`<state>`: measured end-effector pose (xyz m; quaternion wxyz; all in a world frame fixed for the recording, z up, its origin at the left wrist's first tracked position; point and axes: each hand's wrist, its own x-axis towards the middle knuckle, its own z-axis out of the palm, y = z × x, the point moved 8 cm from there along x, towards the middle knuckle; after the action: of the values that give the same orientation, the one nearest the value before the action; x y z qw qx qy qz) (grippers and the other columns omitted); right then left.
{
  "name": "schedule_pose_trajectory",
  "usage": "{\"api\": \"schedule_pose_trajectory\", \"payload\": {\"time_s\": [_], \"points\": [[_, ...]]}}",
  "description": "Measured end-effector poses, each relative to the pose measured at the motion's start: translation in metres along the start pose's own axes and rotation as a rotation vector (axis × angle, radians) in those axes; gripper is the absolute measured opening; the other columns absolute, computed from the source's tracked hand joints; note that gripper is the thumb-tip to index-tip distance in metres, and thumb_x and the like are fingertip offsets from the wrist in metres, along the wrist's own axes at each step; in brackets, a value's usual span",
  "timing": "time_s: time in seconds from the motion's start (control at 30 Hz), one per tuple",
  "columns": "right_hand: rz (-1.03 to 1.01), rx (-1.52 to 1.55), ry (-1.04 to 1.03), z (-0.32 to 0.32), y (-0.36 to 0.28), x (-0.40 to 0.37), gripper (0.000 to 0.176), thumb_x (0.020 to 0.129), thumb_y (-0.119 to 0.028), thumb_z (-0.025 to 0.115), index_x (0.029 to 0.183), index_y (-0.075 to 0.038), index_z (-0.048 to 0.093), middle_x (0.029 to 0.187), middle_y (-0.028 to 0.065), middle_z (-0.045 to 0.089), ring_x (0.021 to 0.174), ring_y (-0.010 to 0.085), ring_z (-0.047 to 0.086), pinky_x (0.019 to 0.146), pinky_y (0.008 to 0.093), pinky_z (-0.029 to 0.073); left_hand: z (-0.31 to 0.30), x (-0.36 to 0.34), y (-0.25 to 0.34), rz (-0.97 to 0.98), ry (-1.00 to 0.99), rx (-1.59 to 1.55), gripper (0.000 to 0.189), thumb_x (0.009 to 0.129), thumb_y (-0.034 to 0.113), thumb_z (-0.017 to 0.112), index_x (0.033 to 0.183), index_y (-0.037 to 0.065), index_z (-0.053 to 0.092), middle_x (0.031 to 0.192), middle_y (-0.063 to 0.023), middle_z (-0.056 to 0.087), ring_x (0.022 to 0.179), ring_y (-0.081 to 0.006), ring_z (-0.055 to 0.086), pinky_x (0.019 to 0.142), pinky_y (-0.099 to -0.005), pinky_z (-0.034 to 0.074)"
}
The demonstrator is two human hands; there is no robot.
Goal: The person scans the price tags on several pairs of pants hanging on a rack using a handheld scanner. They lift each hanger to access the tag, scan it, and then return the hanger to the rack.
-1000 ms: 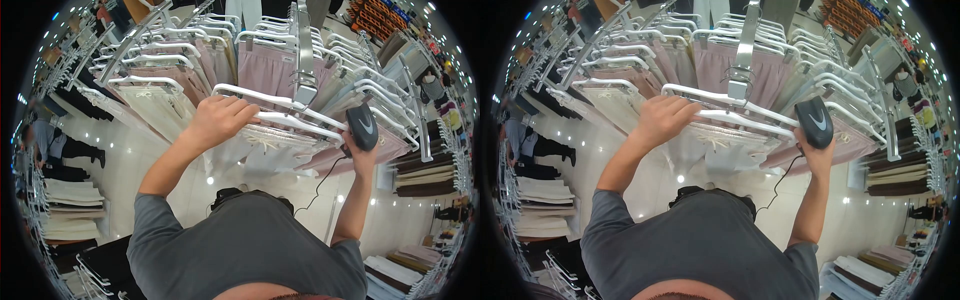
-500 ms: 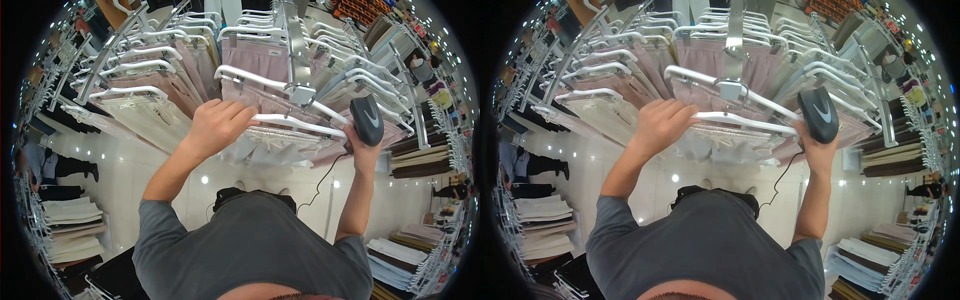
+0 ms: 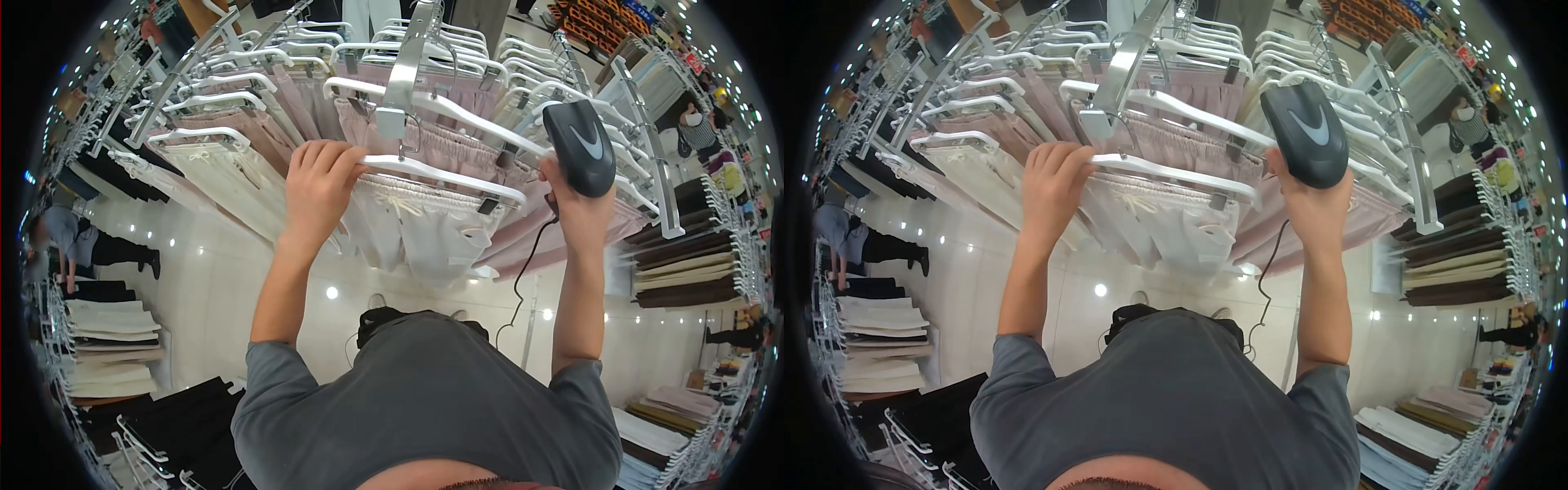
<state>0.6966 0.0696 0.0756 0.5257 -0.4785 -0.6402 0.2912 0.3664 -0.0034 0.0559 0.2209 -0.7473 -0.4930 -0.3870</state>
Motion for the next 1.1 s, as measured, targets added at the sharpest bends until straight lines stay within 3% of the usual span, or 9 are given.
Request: {"api": "schedule_pose_trajectory", "payload": {"time_s": [0.23, 0.4, 0.47, 0.53, 0.6, 0.67, 0.77, 0.93, 1.1], "points": [[0.01, 0.091, 0.167, -0.036, 0.026, -0.018, 0.018, 0.084, -0.01, 0.084, 0.094, 0.001, 0.072, 0.077, 0.001, 0.07, 0.064, 0.0064, 0.059, 0.058, 0.0224, 0.045, 0.0, -0.001, 0.0, -0.032, 0.024, 0.095, 0.03, 0.077, 0.009, 0.079, 0.105, 0.01, 0.068, 0.099, -0.0036, 0.067, 0.097, -0.0266, 0.062, 0.093, -0.044, 0.049], [0.138, 0.069, 0.233, -0.072, 0.042, -0.052, 0.023, 0.087, -0.002, 0.079, 0.107, 0.001, 0.067, 0.082, 0.0048, 0.068, 0.066, 0.0079, 0.06, 0.055, 0.0208, 0.045, -0.023, 0.002, 0.032, -0.159, 0.214, 0.031, 0.028, 0.082, -0.002, 0.074, 0.108, 0.006, 0.069, 0.104, -0.0104, 0.067, 0.098, -0.0331, 0.062, 0.09, -0.0436, 0.047], [0.121, 0.101, 0.301, -0.085, 0.046, -0.069, 0.025, 0.087, -0.002, 0.079, 0.109, 0.001, 0.066, 0.084, 0.0045, 0.068, 0.066, 0.0073, 0.059, 0.055, 0.0203, 0.044, -0.016, -0.021, 0.06, -0.099, 0.243, -0.14, 0.028, 0.084, -0.005, 0.072, 0.111, 0.004, 0.068, 0.109, -0.013, 0.066, 0.1, -0.0301, 0.063, 0.089, -0.0415, 0.047], [0.117, 0.103, 0.325, -0.101, 0.052, -0.084, 0.025, 0.086, -0.003, 0.08, 0.107, 0.002, 0.067, 0.08, 0.0043, 0.068, 0.065, 0.0073, 0.06, 0.054, 0.0204, 0.045, 0.018, -0.033, 0.093, -0.265, 0.076, -0.732, 0.029, 0.089, -0.002, 0.07, 0.118, 0.002, 0.067, 0.111, -0.013, 0.064, 0.091, -0.0213, 0.065, 0.075, -0.0347, 0.052], [0.102, 0.014, 0.363, -0.122, 0.058, -0.101, 0.025, 0.085, -0.003, 0.082, 0.104, 0.002, 0.066, 0.078, 0.0044, 0.068, 0.064, 0.0071, 0.061, 0.054, 0.0206, 0.047, 0.077, -0.041, 0.15, -0.844, -0.416, -1.556, 0.034, 0.098, 0.002, 0.061, 0.132, -0.002, 0.058, 0.117, -0.0127, 0.062, 0.092, -0.0176, 0.066, 0.068, -0.0301, 0.055], [0.116, 0.024, 0.371, -0.137, 0.058, -0.113, 0.026, 0.085, -0.004, 0.082, 0.105, 0.002, 0.066, 0.077, 0.0039, 0.068, 0.064, 0.0069, 0.06, 0.055, 0.0206, 0.047, 0.105, -0.022, 0.194, -0.867, -0.537, -1.82, 0.042, 0.104, 0.005, 0.054, 0.144, -0.003, 0.044, 0.123, -0.0153, 0.06, 0.102, -0.0208, 0.067, 0.072, -0.0318, 0.061], [0.077, -0.053, 0.326, -0.172, 0.072, -0.136, 0.023, 0.09, -0.003, 0.076, 0.11, 0.001, 0.066, 0.082, 0.0038, 0.066, 0.064, 0.0058, 0.055, 0.055, 0.0196, 0.041, 0.132, 0.01, 0.226, -0.806, -0.391, -1.924, 0.053, 0.105, 0.007, 0.051, 0.153, -0.002, 0.032, 0.135, -0.0218, 0.055, 0.112, -0.0275, 0.066, 0.078, -0.0362, 0.064], [-0.062, -0.24, 0.297, -0.22, 0.07, -0.15, 0.017, 0.091, -0.002, 0.075, 0.104, 0.002, 0.066, 0.083, 0.0026, 0.064, 0.065, 0.0053, 0.052, 0.055, 0.02, 0.038, 0.176, 0.016, 0.263, -0.858, -0.355, -1.951, 0.026, 0.108, 0.012, 0.049, 0.13, -0.003, 0.049, 0.122, -0.0209, 0.065, 0.114, -0.0323, 0.067, 0.091, -0.0437, 0.062], [-0.072, -0.271, 0.445, -0.268, 0.075, -0.158, 0.015, 0.091, 0.0, 0.073, 0.104, 0.001, 0.066, 0.093, 0.0051, 0.068, 0.068, 0.0058, 0.055, 0.056, 0.0182, 0.042, 0.182, 0.027, 0.312, -0.787, -0.404, -1.971, 0.028, 0.107, 0.011, 0.051, 0.126, -0.009, 0.055, 0.116, -0.0201, 0.068, 0.108, -0.0301, 0.07, 0.092, -0.0397, 0.062]]}}
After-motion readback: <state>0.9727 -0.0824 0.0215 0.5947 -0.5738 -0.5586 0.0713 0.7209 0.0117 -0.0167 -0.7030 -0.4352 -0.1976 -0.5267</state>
